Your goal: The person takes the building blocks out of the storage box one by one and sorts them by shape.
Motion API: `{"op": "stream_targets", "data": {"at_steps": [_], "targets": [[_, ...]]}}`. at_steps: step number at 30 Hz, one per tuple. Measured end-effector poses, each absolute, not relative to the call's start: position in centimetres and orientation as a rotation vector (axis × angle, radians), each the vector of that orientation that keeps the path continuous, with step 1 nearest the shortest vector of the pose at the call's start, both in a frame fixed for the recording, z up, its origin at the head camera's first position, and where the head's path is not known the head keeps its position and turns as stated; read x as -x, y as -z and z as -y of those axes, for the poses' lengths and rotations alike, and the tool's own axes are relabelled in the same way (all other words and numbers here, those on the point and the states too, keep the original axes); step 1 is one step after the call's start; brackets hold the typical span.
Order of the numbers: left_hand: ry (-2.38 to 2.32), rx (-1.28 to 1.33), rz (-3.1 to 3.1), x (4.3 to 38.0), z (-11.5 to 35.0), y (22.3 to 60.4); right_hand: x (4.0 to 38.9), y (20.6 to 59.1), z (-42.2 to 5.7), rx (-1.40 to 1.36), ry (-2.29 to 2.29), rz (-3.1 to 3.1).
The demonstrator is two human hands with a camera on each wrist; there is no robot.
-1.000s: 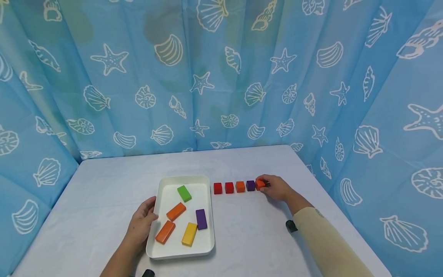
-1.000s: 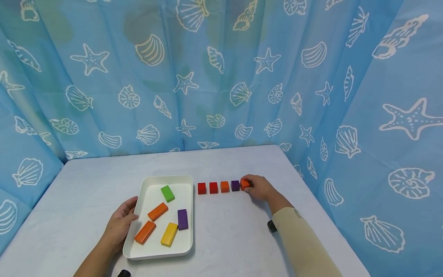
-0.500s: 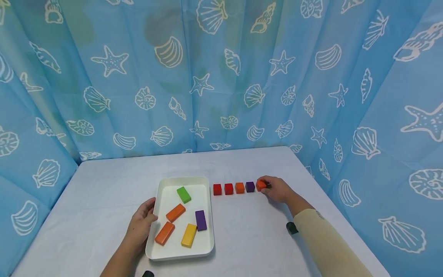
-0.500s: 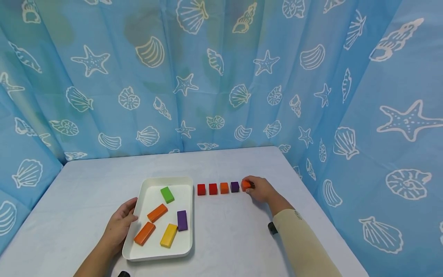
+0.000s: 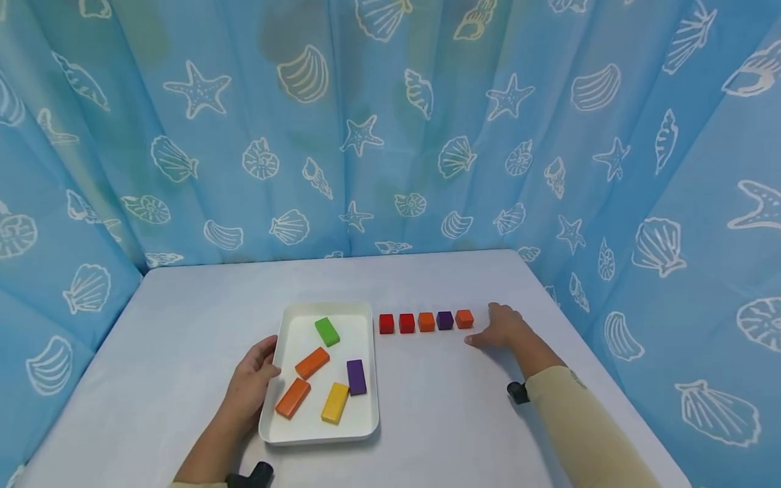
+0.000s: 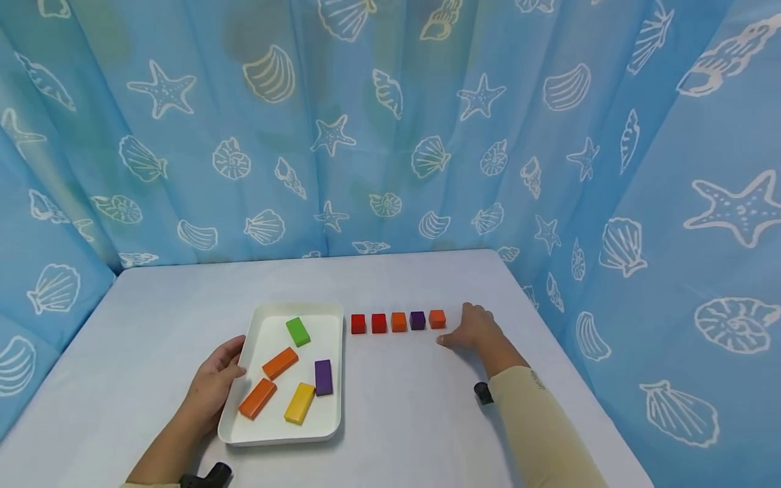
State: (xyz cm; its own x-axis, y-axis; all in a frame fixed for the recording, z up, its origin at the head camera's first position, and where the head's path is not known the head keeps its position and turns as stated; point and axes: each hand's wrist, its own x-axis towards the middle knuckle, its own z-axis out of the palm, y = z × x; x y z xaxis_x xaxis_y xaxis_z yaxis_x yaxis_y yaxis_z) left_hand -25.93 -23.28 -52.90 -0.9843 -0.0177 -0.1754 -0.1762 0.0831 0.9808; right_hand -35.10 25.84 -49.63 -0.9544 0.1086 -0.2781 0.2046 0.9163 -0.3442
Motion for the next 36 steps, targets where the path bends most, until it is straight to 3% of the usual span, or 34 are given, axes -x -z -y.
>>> {"op": "stream_targets", "data": {"at_steps": [11,21,36], "targets": [[-2.05,0.198,-2.213,26.1,23.2,52.9,34.1,47.7,-24.7,-0.317,0.509,-2.756],[-2.055,0.203,-2.206,26.2,23.7,52.8,32.6,42.7,-13.8,0.085,0.708,-2.958],[-2.058,0.216,-2.213,26.2,23.3,52.8,29.7,43.6,-4.4,0.434,0.998,-2.72]]}}
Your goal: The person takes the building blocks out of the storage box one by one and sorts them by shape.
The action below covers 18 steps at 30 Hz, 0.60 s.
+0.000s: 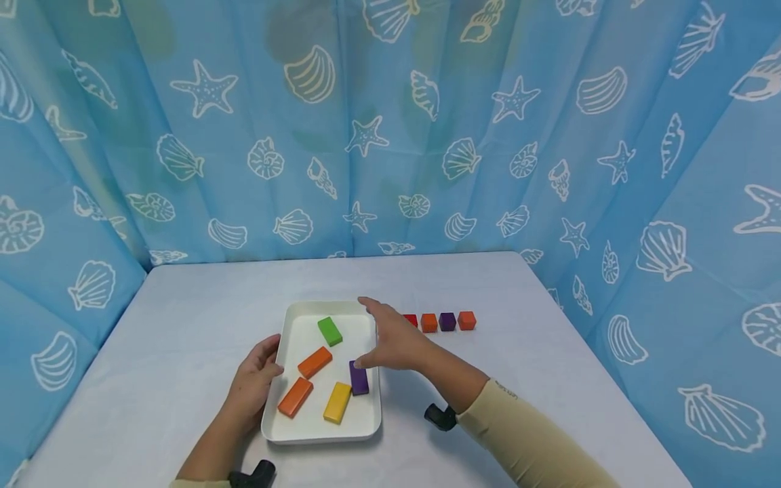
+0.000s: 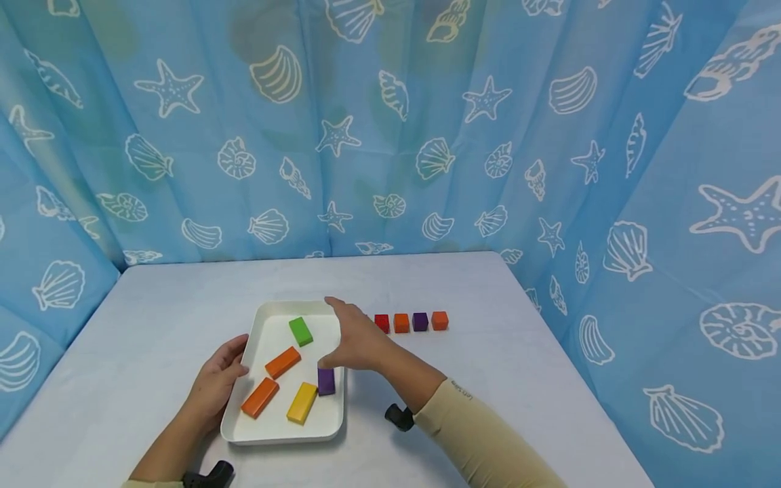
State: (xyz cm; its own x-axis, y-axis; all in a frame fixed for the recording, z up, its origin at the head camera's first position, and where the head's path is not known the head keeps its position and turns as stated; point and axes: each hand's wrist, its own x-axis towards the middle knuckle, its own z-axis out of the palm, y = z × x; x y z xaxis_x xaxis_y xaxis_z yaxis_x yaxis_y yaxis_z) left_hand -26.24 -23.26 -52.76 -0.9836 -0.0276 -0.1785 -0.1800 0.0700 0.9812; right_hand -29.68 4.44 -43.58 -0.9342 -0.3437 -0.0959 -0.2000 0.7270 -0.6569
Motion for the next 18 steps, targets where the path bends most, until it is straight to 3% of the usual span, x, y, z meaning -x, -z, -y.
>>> {"op": "stream_targets", "data": {"at_steps": [9,18], "targets": [[-2.05,0.201,-2.228,26.3,23.2,52.6,28.9,44.9,-2.4,0.526,0.716,-2.654],[-2.048,0.209,-2.231,26.3,23.2,52.7,28.0,45.1,0.2,0.427,0.416,-2.664]]}}
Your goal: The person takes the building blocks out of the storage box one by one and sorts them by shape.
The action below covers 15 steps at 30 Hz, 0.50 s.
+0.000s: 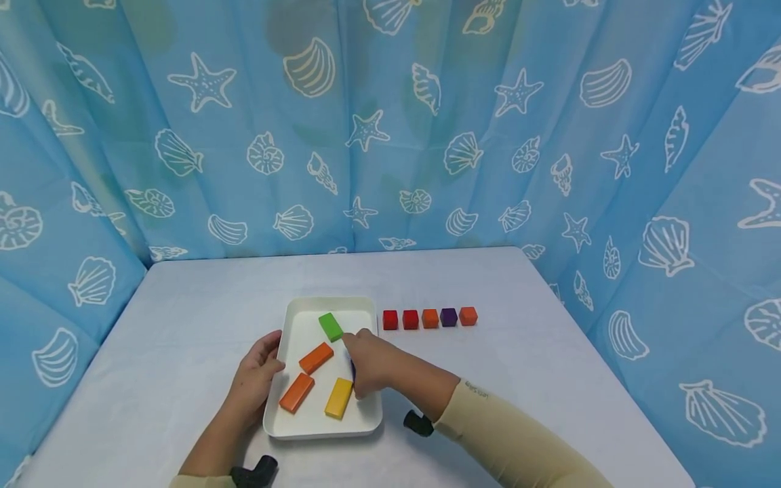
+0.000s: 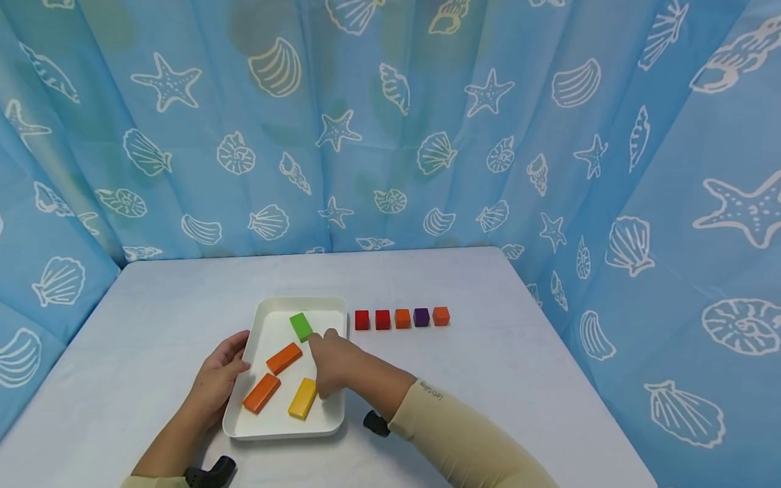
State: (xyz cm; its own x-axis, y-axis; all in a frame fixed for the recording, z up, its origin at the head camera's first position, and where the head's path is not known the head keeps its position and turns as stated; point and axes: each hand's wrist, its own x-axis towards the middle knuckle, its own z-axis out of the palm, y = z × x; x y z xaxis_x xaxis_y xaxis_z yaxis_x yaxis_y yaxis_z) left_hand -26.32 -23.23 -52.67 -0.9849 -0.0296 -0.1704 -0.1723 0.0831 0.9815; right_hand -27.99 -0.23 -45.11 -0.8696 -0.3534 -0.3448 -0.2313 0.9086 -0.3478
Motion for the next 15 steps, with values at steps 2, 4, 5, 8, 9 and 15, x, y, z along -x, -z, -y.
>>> {"op": "stream_targets", "data": {"at_steps": [2,4,5,8,9,15], "targets": [[-2.054,0.211,-2.229,26.3,23.2,52.7,27.7,45.2,0.7,0.414,0.375,-2.677],[-2.052,0.216,-2.228,26.3,23.1,52.7,27.5,45.3,0.9,0.403,0.364,-2.689],[-2.05,0.218,-2.229,26.3,23.0,52.6,27.4,45.4,1.0,0.4,0.363,-2.694],[-2.042,0.226,-2.23,26.3,23.0,52.5,27.5,45.8,1.2,0.412,0.388,-2.705],[-2.038,0.229,-2.233,26.3,23.0,52.4,27.5,45.9,1.2,0.422,0.403,-2.708],[-2.025,0.233,-2.24,26.2,23.2,52.2,28.4,47.0,1.2,0.568,0.509,-2.694]]}}
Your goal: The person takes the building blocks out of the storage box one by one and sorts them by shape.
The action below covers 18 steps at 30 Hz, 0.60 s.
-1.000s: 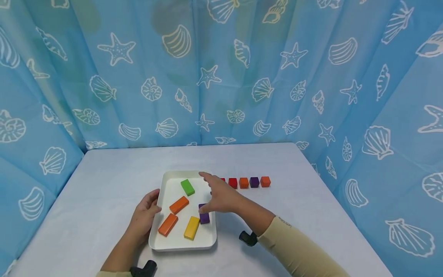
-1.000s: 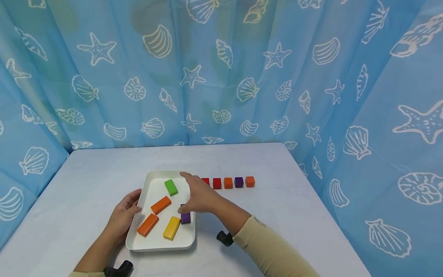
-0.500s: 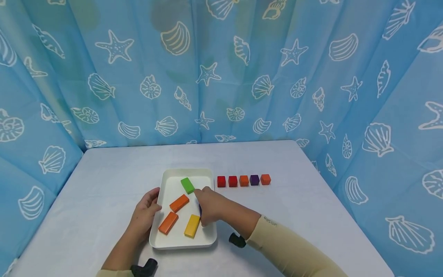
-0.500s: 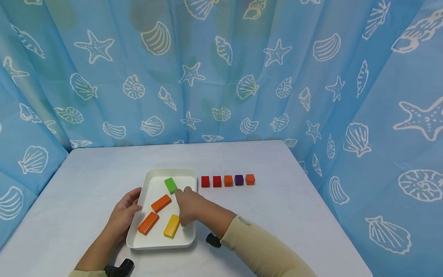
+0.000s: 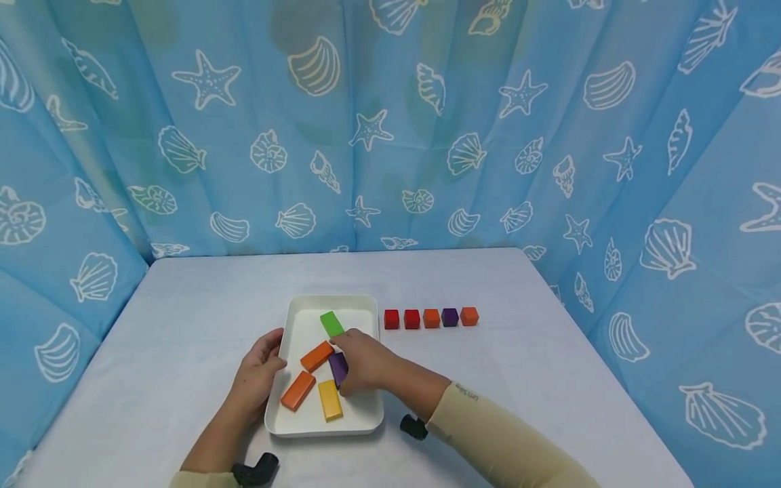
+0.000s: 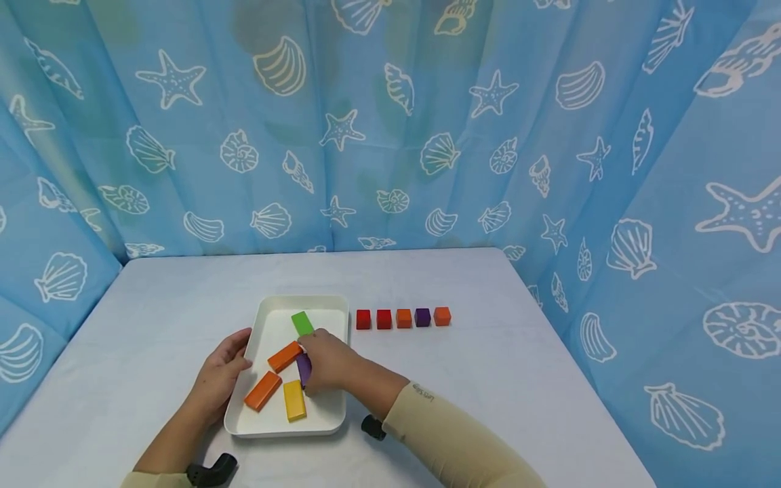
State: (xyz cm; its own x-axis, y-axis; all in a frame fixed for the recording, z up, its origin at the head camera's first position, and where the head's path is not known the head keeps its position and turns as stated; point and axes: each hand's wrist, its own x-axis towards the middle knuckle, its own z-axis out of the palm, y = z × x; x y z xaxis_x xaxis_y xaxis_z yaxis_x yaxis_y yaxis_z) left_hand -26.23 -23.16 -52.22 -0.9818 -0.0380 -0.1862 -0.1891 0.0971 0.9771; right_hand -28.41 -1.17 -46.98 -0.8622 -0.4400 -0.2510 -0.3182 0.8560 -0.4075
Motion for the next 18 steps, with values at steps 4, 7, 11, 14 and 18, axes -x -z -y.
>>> {"op": "stream_targets", "data": {"at_steps": [4,7,11,14,18], "targets": [[-2.02,0.223,-2.239,26.3,23.3,52.3,29.0,47.5,0.9,0.649,0.514,-2.637],[-2.019,0.217,-2.243,26.4,23.3,52.3,29.4,47.7,0.9,0.684,0.468,-2.61],[-2.02,0.214,-2.242,26.4,23.2,52.2,29.8,47.6,0.8,0.694,0.42,-2.613],[-2.02,0.218,-2.228,26.4,23.2,52.3,29.9,47.7,0.5,0.728,0.409,-2.621],[-2.017,0.217,-2.226,26.3,23.3,52.4,29.9,47.9,-0.1,0.812,0.44,-2.629]]}}
